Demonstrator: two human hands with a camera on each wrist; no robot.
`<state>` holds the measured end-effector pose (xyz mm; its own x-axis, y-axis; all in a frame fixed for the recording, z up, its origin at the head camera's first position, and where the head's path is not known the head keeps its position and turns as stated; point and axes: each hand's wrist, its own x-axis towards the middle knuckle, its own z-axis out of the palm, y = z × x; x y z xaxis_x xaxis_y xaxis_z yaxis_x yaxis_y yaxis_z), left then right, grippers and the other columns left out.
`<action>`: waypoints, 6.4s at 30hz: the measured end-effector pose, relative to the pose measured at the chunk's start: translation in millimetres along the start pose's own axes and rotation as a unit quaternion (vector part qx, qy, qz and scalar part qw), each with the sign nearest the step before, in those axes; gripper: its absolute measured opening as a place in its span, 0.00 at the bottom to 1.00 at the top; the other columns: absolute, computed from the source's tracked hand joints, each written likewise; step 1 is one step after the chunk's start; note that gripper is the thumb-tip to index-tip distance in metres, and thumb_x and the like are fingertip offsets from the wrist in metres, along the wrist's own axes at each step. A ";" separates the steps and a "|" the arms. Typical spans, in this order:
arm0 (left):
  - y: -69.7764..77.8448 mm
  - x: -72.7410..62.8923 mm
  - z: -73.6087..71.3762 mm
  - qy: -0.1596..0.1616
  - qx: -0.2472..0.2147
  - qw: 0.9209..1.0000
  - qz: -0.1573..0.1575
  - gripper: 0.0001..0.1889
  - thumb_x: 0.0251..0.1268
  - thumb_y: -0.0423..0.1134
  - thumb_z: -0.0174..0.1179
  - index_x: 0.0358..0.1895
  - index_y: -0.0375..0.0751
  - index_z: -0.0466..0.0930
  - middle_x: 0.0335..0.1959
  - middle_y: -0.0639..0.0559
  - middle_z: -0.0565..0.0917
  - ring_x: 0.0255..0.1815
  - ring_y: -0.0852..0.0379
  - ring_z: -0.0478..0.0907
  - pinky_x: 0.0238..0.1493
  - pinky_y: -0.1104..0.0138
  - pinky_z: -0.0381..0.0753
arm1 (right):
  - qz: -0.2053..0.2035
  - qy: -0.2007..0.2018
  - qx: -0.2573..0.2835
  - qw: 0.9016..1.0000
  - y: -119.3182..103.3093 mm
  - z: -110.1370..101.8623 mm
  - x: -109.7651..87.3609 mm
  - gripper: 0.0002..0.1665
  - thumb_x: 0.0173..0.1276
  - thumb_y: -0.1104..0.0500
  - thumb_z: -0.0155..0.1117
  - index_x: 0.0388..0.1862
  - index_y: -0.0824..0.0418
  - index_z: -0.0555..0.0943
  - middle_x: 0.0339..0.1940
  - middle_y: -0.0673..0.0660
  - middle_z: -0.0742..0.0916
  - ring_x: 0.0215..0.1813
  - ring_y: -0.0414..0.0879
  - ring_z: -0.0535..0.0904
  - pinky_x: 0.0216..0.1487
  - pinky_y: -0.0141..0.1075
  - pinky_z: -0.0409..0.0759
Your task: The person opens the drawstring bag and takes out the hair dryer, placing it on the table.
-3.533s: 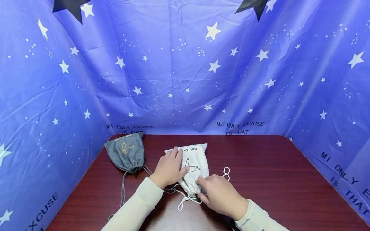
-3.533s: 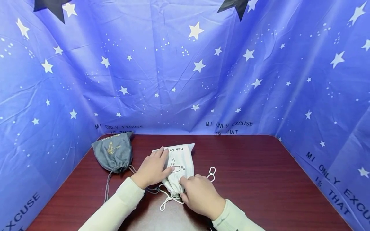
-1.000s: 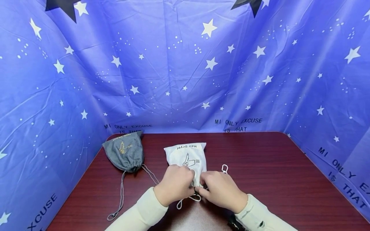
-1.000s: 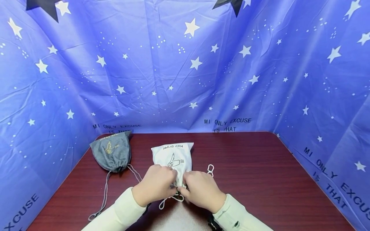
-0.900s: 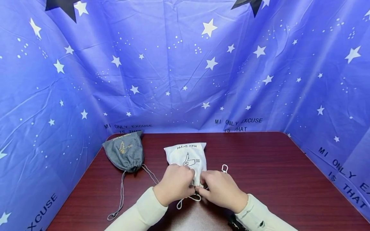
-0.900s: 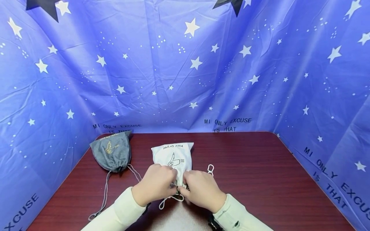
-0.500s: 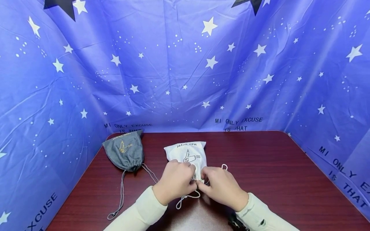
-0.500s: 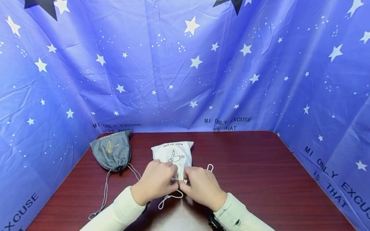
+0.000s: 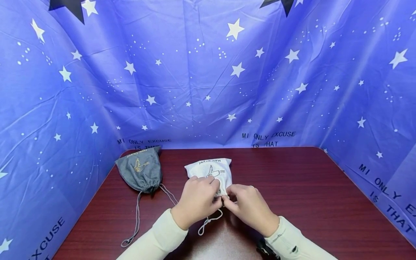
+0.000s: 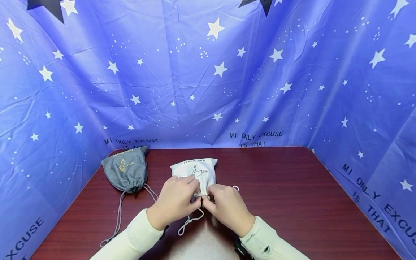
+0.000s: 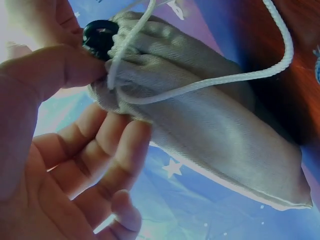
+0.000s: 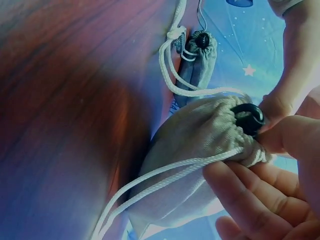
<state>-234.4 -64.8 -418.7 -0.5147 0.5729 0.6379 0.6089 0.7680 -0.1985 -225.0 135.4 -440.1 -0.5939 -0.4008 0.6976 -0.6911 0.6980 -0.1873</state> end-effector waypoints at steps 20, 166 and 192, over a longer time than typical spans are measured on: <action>2.2 2.6 7.1 0.098 0.000 0.995 0.004 0.14 0.40 0.44 0.70 0.21 0.49 0.71 0.17 0.58 0.70 0.15 0.59 0.69 0.20 0.65 0.58 | -0.032 0.061 0.011 0.998 1.9 -1.9 3.5 0.08 0.55 0.64 0.75 0.29 0.54 0.84 0.26 0.44 0.86 0.27 0.32 0.83 0.30 0.24 0.81; -3.1 1.1 2.1 0.071 -0.042 0.996 -0.031 0.17 0.36 0.39 0.71 0.21 0.49 0.67 0.17 0.59 0.67 0.14 0.58 0.68 0.16 0.64 0.69 | -0.019 0.033 -0.050 0.998 12.5 -14.3 6.1 0.08 0.49 0.62 0.70 0.29 0.54 0.83 0.23 0.42 0.80 0.23 0.31 0.70 0.22 0.29 0.73; -1.4 2.8 2.1 0.057 -0.040 0.997 -0.034 0.16 0.36 0.38 0.70 0.21 0.50 0.67 0.17 0.59 0.67 0.14 0.59 0.67 0.16 0.64 0.70 | -0.022 0.010 -0.076 0.997 14.7 -17.7 6.0 0.07 0.48 0.61 0.70 0.27 0.52 0.82 0.21 0.41 0.75 0.21 0.32 0.65 0.21 0.30 0.67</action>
<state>-238.0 -63.7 -418.2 -0.4872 0.4796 0.7298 0.6236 0.7761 -0.0937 -231.4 153.8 -426.5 -0.5547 -0.4219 0.7172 -0.6446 0.7629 -0.0498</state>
